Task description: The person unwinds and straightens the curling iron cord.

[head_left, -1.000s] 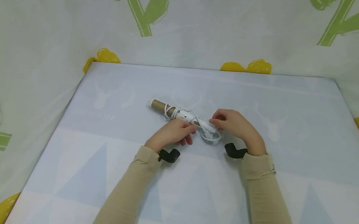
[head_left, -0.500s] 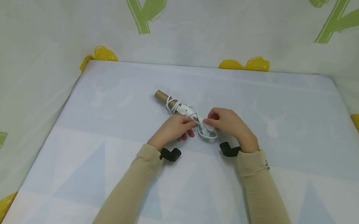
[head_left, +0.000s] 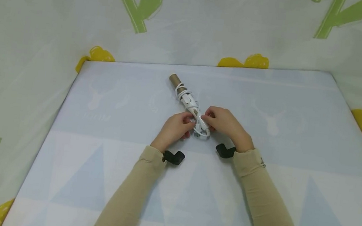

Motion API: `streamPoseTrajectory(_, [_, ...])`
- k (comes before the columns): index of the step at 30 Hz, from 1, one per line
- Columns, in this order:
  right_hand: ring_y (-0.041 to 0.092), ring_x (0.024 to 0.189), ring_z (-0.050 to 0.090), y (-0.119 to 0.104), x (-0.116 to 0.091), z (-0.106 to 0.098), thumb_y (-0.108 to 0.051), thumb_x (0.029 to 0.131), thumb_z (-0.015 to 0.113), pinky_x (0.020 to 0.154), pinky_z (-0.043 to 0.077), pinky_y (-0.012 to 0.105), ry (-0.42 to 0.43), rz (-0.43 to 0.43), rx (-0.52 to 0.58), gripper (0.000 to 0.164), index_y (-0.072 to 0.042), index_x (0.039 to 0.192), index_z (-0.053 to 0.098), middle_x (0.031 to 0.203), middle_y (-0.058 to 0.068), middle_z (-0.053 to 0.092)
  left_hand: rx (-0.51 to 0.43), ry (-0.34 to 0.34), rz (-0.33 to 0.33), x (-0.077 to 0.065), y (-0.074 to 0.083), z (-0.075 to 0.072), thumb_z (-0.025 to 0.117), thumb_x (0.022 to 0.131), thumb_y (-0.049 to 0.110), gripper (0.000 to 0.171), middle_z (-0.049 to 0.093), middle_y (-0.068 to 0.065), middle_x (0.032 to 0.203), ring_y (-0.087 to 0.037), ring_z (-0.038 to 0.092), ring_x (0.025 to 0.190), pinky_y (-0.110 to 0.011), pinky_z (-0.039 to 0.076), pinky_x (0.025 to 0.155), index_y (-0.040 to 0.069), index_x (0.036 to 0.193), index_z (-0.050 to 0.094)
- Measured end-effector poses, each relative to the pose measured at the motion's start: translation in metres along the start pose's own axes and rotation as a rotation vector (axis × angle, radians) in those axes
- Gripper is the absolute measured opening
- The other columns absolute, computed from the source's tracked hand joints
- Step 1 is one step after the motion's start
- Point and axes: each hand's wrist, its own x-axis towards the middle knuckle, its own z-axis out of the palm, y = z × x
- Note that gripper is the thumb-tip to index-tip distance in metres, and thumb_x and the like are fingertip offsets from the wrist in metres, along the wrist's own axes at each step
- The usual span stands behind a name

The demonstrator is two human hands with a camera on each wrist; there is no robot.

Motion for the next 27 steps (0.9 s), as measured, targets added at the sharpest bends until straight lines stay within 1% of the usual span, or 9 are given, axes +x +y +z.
streamPoseTrajectory(4, [0.018,0.063,0.053,0.000,0.000,0.000,-0.035,0.093,0.052,0.057,0.043,0.029,0.023,-0.005,0.021,0.025,-0.011,0.096,0.057,0.071,0.005,0.058,0.032,-0.002,0.007,0.000,0.002,-0.001,0.054,0.091,0.028,0.034,0.062,-0.003,0.070,-0.014,0.057,0.052,-0.026,0.047,0.049,0.015,0.123,0.055])
streamPoseTrajectory(7, [0.018,0.063,0.055,0.000,0.001,0.002,-0.041,0.092,0.051,0.058,0.044,0.029,0.035,-0.020,0.066,0.031,-0.011,0.092,0.059,0.070,0.005,0.058,0.034,0.022,0.000,0.001,0.002,-0.001,0.052,0.092,0.031,0.030,0.063,-0.004,0.068,-0.015,0.057,0.052,-0.027,0.046,0.049,0.016,0.117,0.058])
streamPoseTrajectory(10, [0.018,0.063,0.055,-0.001,0.001,0.005,-0.049,0.091,0.049,0.058,0.044,0.030,0.021,-0.006,0.116,0.039,-0.012,0.089,0.059,0.069,0.005,0.058,0.007,0.063,-0.010,0.001,-0.001,0.001,0.051,0.092,0.032,0.027,0.063,-0.003,0.073,-0.016,0.058,0.055,-0.027,0.048,0.051,0.016,0.112,0.061])
streamPoseTrajectory(13, [0.019,0.062,0.055,-0.001,0.000,0.008,-0.052,0.090,0.048,0.057,0.043,0.030,-0.007,0.029,0.144,0.042,-0.011,0.088,0.059,0.067,0.005,0.058,-0.014,0.095,-0.015,0.001,-0.004,0.004,0.051,0.092,0.031,0.026,0.062,-0.003,0.084,-0.015,0.059,0.061,-0.027,0.049,0.055,0.015,0.110,0.062])
streamPoseTrajectory(16, [0.019,0.060,0.054,-0.001,-0.001,0.011,-0.051,0.090,0.049,0.055,0.042,0.029,-0.021,0.044,0.144,0.041,-0.011,0.089,0.058,0.066,0.005,0.057,-0.058,0.089,-0.021,0.000,-0.006,0.005,0.051,0.092,0.030,0.028,0.063,-0.002,0.094,-0.013,0.060,0.069,-0.025,0.050,0.061,0.012,0.111,0.061])
streamPoseTrajectory(18, [0.019,0.060,0.053,-0.002,-0.002,0.013,-0.050,0.090,0.050,0.054,0.041,0.029,-0.003,0.031,0.156,0.039,-0.011,0.091,0.056,0.067,0.005,0.056,-0.210,0.030,-0.032,-0.002,-0.007,0.004,0.051,0.093,0.027,0.029,0.063,-0.005,0.101,-0.013,0.061,0.078,-0.026,0.052,0.067,0.009,0.114,0.060])
streamPoseTrajectory(23, [0.017,0.059,0.049,-0.008,-0.002,0.016,-0.051,0.089,0.051,0.053,0.040,0.028,0.055,-0.052,0.151,0.037,-0.013,0.088,0.051,0.069,0.003,0.051,-0.709,-0.170,-0.085,-0.003,-0.009,-0.003,0.048,0.095,0.012,0.033,0.059,-0.016,0.117,-0.019,0.062,0.096,-0.031,0.052,0.078,0.001,0.125,0.050])
streamPoseTrajectory(25, [0.017,0.057,0.048,-0.012,-0.003,0.016,-0.051,0.089,0.051,0.051,0.039,0.028,0.062,-0.079,0.129,0.037,-0.014,0.084,0.051,0.068,0.002,0.050,-0.804,-0.216,-0.093,-0.002,-0.010,-0.007,0.046,0.095,0.010,0.035,0.056,-0.017,0.121,-0.019,0.061,0.097,-0.030,0.052,0.078,0.000,0.129,0.047])
streamPoseTrajectory(27, [0.017,0.056,0.048,-0.016,-0.003,0.014,-0.050,0.089,0.052,0.050,0.038,0.029,0.063,-0.097,0.112,0.037,-0.014,0.081,0.053,0.066,0.002,0.050,-0.864,-0.241,-0.097,-0.001,-0.010,-0.011,0.046,0.096,0.009,0.037,0.054,-0.016,0.123,-0.018,0.060,0.098,-0.029,0.051,0.077,0.000,0.132,0.044])
